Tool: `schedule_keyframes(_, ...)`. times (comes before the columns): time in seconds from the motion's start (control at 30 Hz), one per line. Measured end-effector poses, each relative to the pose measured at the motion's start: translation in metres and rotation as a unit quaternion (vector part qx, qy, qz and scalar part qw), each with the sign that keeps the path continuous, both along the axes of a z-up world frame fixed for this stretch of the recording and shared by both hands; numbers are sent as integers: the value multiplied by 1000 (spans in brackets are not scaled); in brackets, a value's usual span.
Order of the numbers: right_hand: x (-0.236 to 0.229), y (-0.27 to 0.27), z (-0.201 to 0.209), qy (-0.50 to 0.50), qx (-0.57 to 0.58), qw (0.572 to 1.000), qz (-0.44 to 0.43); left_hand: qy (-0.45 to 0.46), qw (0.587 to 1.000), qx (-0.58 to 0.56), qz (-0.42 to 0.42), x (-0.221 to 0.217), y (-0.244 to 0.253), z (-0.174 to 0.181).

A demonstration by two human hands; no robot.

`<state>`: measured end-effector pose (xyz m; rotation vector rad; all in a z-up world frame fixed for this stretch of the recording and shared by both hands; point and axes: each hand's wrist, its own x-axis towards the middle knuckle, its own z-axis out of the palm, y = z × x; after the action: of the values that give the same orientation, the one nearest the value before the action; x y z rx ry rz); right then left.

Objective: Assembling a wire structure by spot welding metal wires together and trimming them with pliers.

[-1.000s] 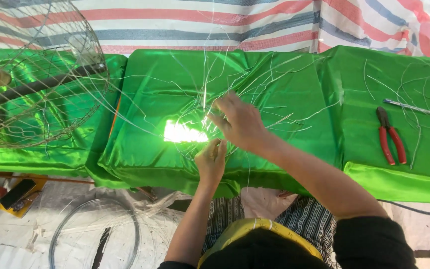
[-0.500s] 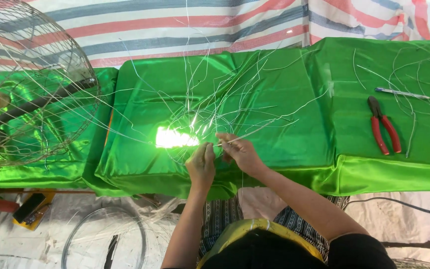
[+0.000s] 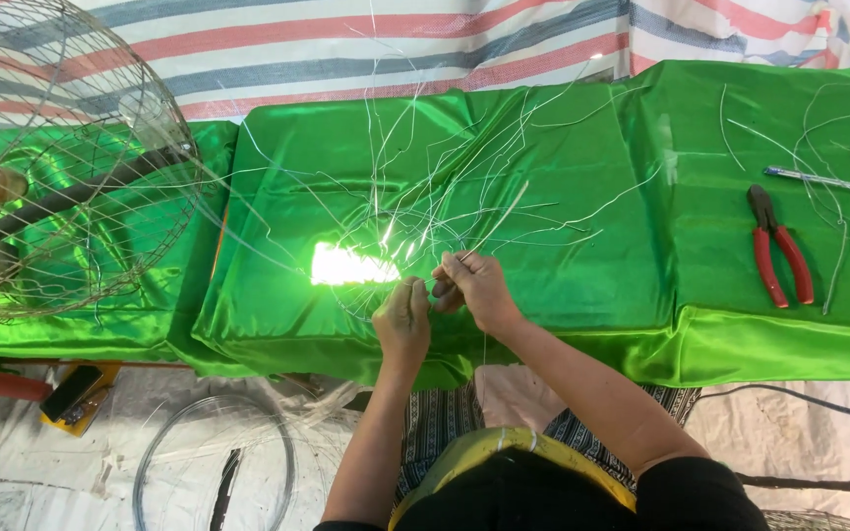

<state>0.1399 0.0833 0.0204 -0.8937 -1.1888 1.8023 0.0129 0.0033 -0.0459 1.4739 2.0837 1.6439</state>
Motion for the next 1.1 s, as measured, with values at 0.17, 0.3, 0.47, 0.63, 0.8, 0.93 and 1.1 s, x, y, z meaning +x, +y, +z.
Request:
schedule_keyframes(0.17, -3, 11, 8, -44, -61, 997, 17, -2, 1000, -7, -9, -2, 0, -3)
schedule_keyframes(0.3, 0, 17, 19, -78, -63, 994, 45, -29, 999, -6, -26, 3, -5, 11)
schedule_keyframes(0.47, 8, 19, 18, -75, -64, 994, 52, -106, 989, -1, -102, -1, -13, 39)
schedule_keyframes(0.63, 12, 14, 19, -68, -63, 995, 43, -99, 981, -18, -168, -18, -14, -3)
schedule_keyframes(0.8, 14, 14, 21, -59, -66, 995, 39, 144, 987, 36, -56, -10, -23, 19)
schedule_keyframes(0.93, 16, 15, 7, -46, -45, 998, 27, 140, 979, 141, -36, 12, -57, 91)
schedule_keyframes(1.1, 22, 11, 14, -40, -18, 996, 79, -45, 845, 128, -518, 60, -121, 261)
